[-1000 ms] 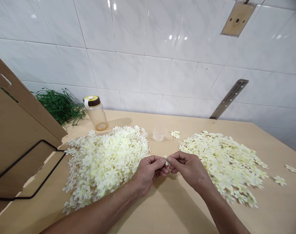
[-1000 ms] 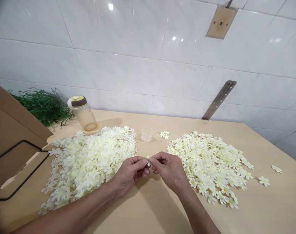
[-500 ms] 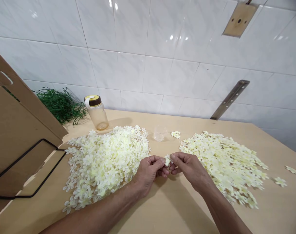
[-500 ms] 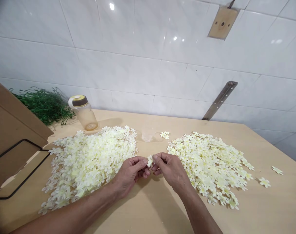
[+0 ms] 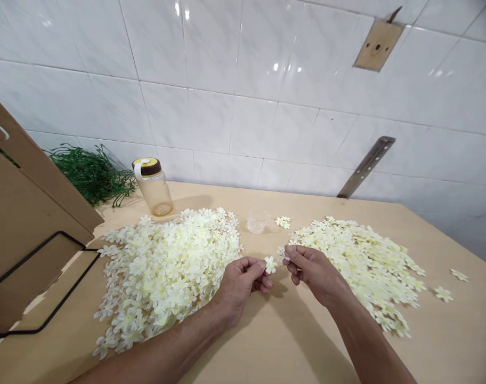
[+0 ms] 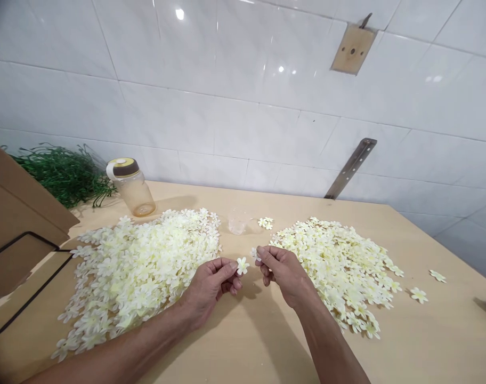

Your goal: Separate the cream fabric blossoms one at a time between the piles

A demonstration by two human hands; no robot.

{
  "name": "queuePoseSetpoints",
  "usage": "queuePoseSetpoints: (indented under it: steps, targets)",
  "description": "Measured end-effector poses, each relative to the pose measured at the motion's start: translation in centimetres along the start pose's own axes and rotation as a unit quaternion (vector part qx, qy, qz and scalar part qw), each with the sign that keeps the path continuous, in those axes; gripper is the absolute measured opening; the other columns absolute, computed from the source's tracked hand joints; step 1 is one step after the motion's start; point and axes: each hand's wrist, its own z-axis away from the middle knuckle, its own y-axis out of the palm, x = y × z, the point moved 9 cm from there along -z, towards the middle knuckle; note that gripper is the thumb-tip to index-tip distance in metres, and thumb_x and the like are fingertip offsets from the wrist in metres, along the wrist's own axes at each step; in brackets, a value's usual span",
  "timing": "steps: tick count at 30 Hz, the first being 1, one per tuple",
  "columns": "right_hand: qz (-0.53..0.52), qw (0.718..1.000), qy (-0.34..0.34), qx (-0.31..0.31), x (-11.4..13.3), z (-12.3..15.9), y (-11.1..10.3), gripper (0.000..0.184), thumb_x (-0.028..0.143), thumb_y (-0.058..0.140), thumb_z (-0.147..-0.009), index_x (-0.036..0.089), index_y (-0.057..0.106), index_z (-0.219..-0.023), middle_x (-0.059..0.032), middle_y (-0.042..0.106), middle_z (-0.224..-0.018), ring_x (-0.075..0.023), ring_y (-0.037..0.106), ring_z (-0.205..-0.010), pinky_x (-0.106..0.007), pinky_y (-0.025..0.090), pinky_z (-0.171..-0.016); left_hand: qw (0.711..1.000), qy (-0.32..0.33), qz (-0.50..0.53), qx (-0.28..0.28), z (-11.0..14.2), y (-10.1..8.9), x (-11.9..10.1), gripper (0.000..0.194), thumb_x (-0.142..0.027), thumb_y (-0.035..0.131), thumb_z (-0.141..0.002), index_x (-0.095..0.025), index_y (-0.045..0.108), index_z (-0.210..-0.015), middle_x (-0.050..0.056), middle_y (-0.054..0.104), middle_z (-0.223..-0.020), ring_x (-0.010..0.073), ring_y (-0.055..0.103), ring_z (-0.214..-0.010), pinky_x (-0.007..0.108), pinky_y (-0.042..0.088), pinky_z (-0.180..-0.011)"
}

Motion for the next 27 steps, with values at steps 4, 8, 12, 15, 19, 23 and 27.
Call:
queuePoseSetpoints:
  steps: [4,8,12,15,19,23,27]
  targets:
    - [0.016,0.995,-0.061,-0.073,0.9,-0.2,-1.3,0.040,0.055,0.071,-0.074,0.016,0.061,-0.069,0.0015,0.053,-0.061,-0.0072,0.041,-0.046,-0.022,0.039,-0.042,1.000,-0.003,-0.004,0.022,0.3,0.4,0.3,0.028,-0.037,0.071,-0.076,-0.010,0.065,-0.075,0.007,0.064,-0.064,0.0132,0.058,-0.055,0.025,0.046,-0.055]
    - [0.100,0.982,-0.153,-0.040,3.0,0.9,0.6,0.041,0.049,0.065,-0.082,0.019,0.067,-0.110,-0.0004,0.061,-0.067,-0.0115,0.053,-0.050,-0.027,0.049,-0.052,1.000,-0.004,-0.015,0.022,0.3,0.5,0.5,0.029,-0.039,0.071,-0.076,-0.011,0.065,-0.075,0.006,0.064,-0.063,0.0130,0.058,-0.054,0.025,0.046,-0.055]
    - [0.229,0.945,-0.217,-0.084,4.7,2.6,1.4,0.041,0.046,0.059,-0.086,0.022,0.065,-0.119,-0.0007,0.063,-0.069,-0.0119,0.053,-0.051,-0.026,0.047,-0.050,1.000,-0.004,-0.001,0.005,0.2,0.4,0.4,0.029,-0.039,0.072,-0.074,-0.011,0.064,-0.073,0.006,0.065,-0.066,0.0130,0.059,-0.056,0.024,0.046,-0.055]
    - [0.301,0.907,-0.259,-0.139,5.5,3.3,1.2,0.029,0.047,0.061,-0.084,0.021,0.070,-0.095,-0.0031,0.065,-0.073,-0.0126,0.053,-0.055,-0.025,0.045,-0.051,1.000,-0.007,0.006,-0.018,0.1,0.0,0.4,0.030,-0.039,0.073,-0.074,-0.011,0.063,-0.072,0.007,0.065,-0.065,0.0127,0.059,-0.055,0.024,0.045,-0.055]
    - [0.362,0.886,-0.273,-0.099,4.9,3.0,2.4,0.028,0.048,0.064,-0.082,0.022,0.072,-0.090,-0.0050,0.067,-0.078,-0.0137,0.051,-0.055,-0.027,0.044,-0.052,0.999,0.007,0.016,-0.029,0.1,-0.3,0.0,0.030,-0.040,0.071,-0.075,-0.011,0.063,-0.073,0.006,0.064,-0.059,0.0119,0.057,-0.053,0.023,0.045,-0.055]
    - [0.355,0.897,-0.253,-0.078,4.1,2.6,3.0,0.025,0.046,0.063,-0.083,0.025,0.076,-0.087,-0.0069,0.069,-0.082,-0.0184,0.057,-0.064,-0.031,0.047,-0.061,0.999,0.011,0.017,-0.030,0.0,-0.4,-0.1,0.032,-0.041,0.073,-0.073,-0.011,0.063,-0.073,0.006,0.064,-0.058,0.0119,0.057,-0.052,0.023,0.044,-0.055]
    - [0.312,0.925,-0.203,-0.074,3.3,2.2,2.7,0.027,0.049,0.063,-0.082,0.026,0.076,-0.081,-0.0072,0.071,-0.081,-0.0231,0.063,-0.075,-0.033,0.049,-0.067,1.000,0.010,0.006,-0.024,0.0,-0.3,-0.1,0.032,-0.042,0.072,-0.074,-0.011,0.063,-0.073,0.006,0.065,-0.059,0.0119,0.057,-0.051,0.024,0.045,-0.055]
